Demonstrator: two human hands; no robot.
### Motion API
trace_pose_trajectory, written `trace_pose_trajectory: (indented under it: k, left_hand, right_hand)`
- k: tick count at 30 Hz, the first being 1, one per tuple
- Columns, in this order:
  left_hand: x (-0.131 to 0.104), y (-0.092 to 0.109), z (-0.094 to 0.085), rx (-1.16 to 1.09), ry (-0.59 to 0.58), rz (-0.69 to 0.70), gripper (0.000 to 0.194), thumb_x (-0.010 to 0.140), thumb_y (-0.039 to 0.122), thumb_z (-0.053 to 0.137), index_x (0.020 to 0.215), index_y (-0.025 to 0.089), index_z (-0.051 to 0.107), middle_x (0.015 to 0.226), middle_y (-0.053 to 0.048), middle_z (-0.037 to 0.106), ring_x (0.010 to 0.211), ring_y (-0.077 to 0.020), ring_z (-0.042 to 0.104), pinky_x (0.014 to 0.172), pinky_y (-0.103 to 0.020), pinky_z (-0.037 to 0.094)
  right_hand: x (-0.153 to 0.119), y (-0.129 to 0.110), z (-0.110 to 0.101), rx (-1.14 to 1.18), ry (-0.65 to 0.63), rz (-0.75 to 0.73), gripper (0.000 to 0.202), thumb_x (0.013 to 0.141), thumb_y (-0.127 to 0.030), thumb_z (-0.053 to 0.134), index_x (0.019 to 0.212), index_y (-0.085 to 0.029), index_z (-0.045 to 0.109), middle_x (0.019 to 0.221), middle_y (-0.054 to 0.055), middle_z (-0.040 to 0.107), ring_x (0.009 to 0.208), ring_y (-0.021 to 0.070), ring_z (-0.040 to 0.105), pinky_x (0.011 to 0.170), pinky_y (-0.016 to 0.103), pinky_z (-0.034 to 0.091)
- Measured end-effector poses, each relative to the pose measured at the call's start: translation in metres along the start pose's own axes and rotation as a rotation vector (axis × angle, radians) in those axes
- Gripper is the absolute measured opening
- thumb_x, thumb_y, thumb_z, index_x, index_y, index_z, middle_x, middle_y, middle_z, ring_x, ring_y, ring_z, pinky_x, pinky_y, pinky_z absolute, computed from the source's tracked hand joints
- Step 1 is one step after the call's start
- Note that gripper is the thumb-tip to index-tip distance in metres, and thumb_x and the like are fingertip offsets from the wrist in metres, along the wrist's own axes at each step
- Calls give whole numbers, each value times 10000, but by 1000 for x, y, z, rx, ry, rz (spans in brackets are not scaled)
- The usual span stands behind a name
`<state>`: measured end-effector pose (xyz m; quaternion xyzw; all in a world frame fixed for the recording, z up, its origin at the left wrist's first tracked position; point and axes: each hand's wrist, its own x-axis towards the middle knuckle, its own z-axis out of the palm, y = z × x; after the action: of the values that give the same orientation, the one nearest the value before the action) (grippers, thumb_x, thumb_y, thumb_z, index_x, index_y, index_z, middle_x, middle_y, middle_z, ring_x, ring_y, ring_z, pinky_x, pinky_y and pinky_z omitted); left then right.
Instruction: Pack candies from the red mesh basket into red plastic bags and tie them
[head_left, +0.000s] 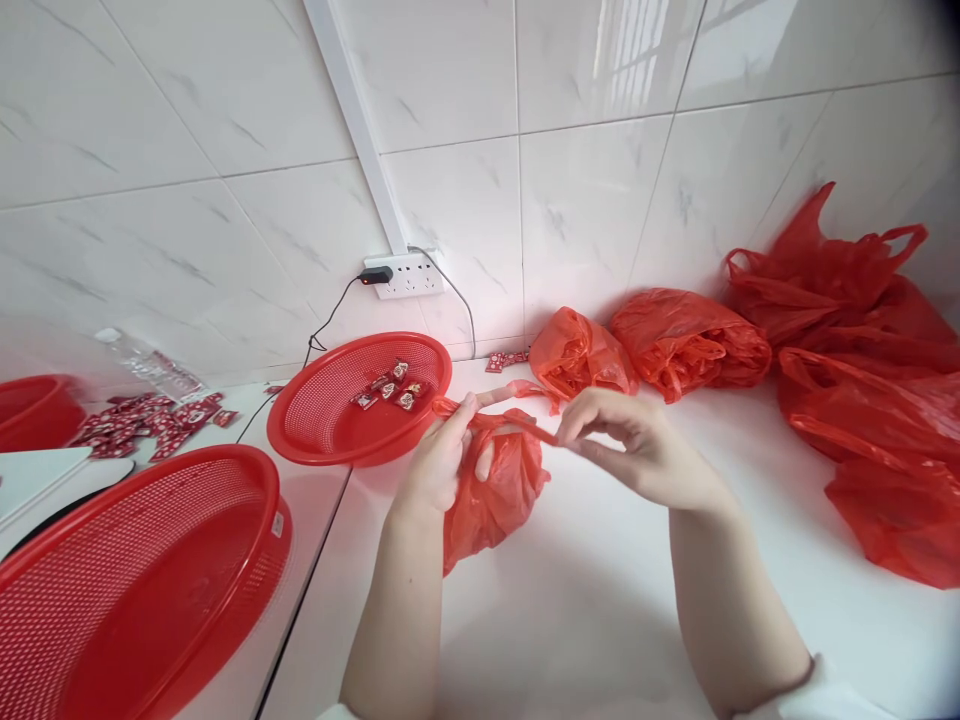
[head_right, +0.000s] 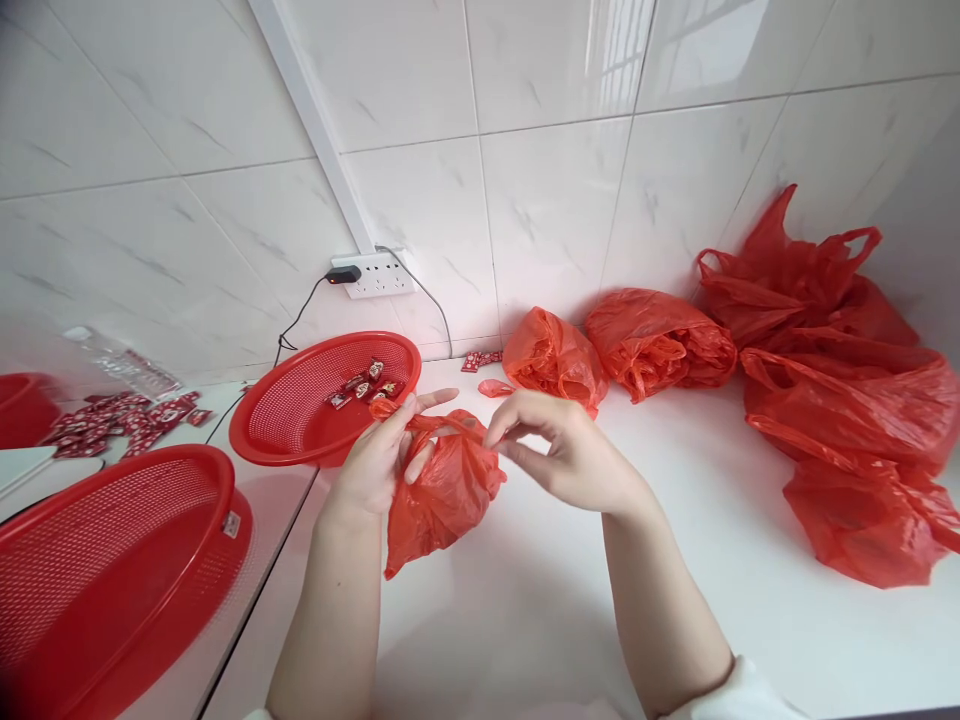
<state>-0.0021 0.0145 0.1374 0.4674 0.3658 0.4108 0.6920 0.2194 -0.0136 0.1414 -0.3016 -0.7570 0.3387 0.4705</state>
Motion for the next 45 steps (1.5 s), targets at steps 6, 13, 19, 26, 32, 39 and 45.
trace_pose_trajectory:
  k: [6, 13, 19, 26, 32, 39, 45]
  left_hand:
    - [3, -1, -5, -48, -141, -40, 359, 925, 475, 442, 1119, 208, 584, 518, 36, 575, 315, -56, 402, 426, -191, 419]
    - [-14, 0, 6, 442, -146, 168, 378, 952, 505, 363, 987, 207, 592, 500, 59, 471, 342, -69, 375, 388, -200, 369]
    - [-10, -3, 9, 693, 73, 642, 328, 966, 409, 387, 975, 199, 639, 944, -72, 651, 912, -196, 608, 813, -316, 468]
    - [0, -9, 4, 460, -45, 675, 365, 962, 422, 390, 991, 195, 675, 1057, -106, 646, 998, -228, 595, 897, -363, 458]
    - [2, -8, -5, 748, 10, 667, 435, 988, 396, 302, 1230, 229, 622, 1224, -98, 624, 1031, -215, 610, 895, -356, 478]
    - [-9, 7, -34, 1049, 154, 512, 363, 962, 364, 407, 1154, 234, 686, 1186, -56, 677, 1130, -229, 596, 991, -333, 430]
    - [-23, 17, -49, 1093, 280, 528, 353, 947, 373, 436, 1154, 246, 692, 1157, -36, 695, 1136, -237, 597, 986, -310, 427]
  right_hand:
    - [2, -1, 5, -166, -328, 14, 171, 872, -101, 509, 894, -221, 628, 885, 16, 654, 797, 145, 604, 729, 317, 531]
    - [7, 7, 19, -81, -86, 79, 340, 815, -272, 669, 1122, -236, 525, 1063, 48, 601, 1017, 201, 588, 897, 397, 498]
    - [11, 18, 31, -57, -155, 203, 658, 846, -233, 618, 1424, -275, 307, 845, -7, 611, 798, 162, 599, 751, 353, 516]
    - [18, 24, 30, 285, -71, 230, 263, 924, -406, 513, 1059, -191, 584, 962, 51, 651, 899, 161, 634, 810, 342, 530]
    - [17, 26, 27, 0, 164, 269, 188, 890, -366, 553, 829, -189, 568, 896, 36, 673, 768, 149, 644, 730, 297, 509]
    - [12, 24, 2, -296, 263, 283, 290, 837, -279, 532, 591, -191, 407, 560, -38, 426, 486, 77, 317, 455, 234, 253]
    - [-1, 36, -34, -270, 532, 251, 267, 793, -292, 574, 586, -194, 436, 533, -41, 347, 494, 89, 297, 458, 248, 216]
